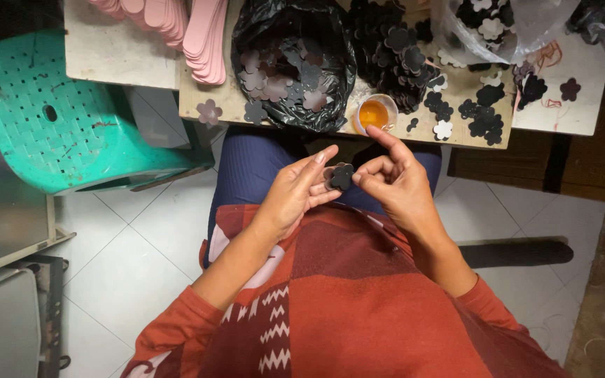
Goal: The person repeatedly picks up small black and white flower-shaped pieces from a black bag and the table, aligns them, and presses them together by hand. The assembled pieces are placed on the table. The person handles the pieces one at a time throughout the clip.
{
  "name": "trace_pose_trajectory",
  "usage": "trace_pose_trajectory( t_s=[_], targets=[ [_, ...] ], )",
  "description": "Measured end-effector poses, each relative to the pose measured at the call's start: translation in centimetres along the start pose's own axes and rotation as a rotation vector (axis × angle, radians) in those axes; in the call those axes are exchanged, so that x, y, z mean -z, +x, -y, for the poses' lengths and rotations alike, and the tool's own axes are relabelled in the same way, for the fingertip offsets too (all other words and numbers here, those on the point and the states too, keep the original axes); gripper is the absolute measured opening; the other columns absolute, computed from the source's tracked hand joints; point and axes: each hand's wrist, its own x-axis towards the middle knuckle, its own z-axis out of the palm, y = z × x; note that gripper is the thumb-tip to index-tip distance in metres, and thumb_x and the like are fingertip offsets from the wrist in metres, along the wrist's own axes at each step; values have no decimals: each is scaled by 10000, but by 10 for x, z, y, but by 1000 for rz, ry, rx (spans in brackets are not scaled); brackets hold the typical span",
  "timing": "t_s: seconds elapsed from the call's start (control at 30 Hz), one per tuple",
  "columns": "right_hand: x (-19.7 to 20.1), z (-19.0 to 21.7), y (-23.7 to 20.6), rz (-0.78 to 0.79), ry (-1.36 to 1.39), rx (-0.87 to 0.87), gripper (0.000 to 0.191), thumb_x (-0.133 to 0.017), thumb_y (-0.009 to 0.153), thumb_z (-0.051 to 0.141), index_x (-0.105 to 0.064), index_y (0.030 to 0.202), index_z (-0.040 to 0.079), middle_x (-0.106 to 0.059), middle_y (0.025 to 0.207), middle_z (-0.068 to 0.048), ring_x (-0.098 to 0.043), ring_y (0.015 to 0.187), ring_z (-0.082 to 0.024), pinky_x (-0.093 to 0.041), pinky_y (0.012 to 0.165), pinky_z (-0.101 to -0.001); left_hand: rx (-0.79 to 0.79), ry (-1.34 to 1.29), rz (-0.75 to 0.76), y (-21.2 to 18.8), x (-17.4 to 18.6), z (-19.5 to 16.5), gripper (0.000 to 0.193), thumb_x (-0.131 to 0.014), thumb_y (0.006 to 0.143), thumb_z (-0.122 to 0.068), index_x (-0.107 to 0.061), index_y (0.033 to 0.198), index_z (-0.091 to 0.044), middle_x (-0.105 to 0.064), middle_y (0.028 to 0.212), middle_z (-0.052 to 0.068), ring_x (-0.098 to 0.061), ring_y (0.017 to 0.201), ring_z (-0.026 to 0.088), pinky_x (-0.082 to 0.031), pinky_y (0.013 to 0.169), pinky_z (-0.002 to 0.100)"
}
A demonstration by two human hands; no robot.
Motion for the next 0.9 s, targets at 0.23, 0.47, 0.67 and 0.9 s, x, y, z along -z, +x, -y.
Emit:
trace_pose_trajectory(
  t_s=[0.23,0.47,0.67,0.9],
  targets=[
    [1,0,3,6,-68,-18,765,-701,847,-90,-427,1556,1,-681,911,-45,-626,825,-61,-506,756,-186,2,33,16,1,3,4,575,-522,1048,-385,-500,1513,-48,-677,1226,81,-676,1058,162,-583,970,374],
    [3,-1,5,28,-75,-36,761,-701,840,-88,-428,1545,2,-686,907,-55,-638,818,-60,-524,755,-182,33,53,-10,1,-2,-2,583,-532,1025,-392,-502,1493,-46,-695,1210,90,-699,1061,164,-583,952,372],
    [2,2,7,28,-115,-37,760,-718,844,-76,-437,1544,9,-689,889,-46,-610,779,-42,-485,696,-170,18,89,3,1,-4,-4,588,-515,1040,-392,-489,1510,-39,-696,1205,90,-694,1042,149,-591,963,373],
    [-1,4,6,12,-168,-33,760,-728,841,-67,-447,1542,16,-675,864,-24,-579,740,-20,-461,664,-161,18,79,15,2,-4,-2,587,-499,1049,-380,-468,1524,-36,-701,1217,72,-685,1022,135,-582,959,370]
  ],
)
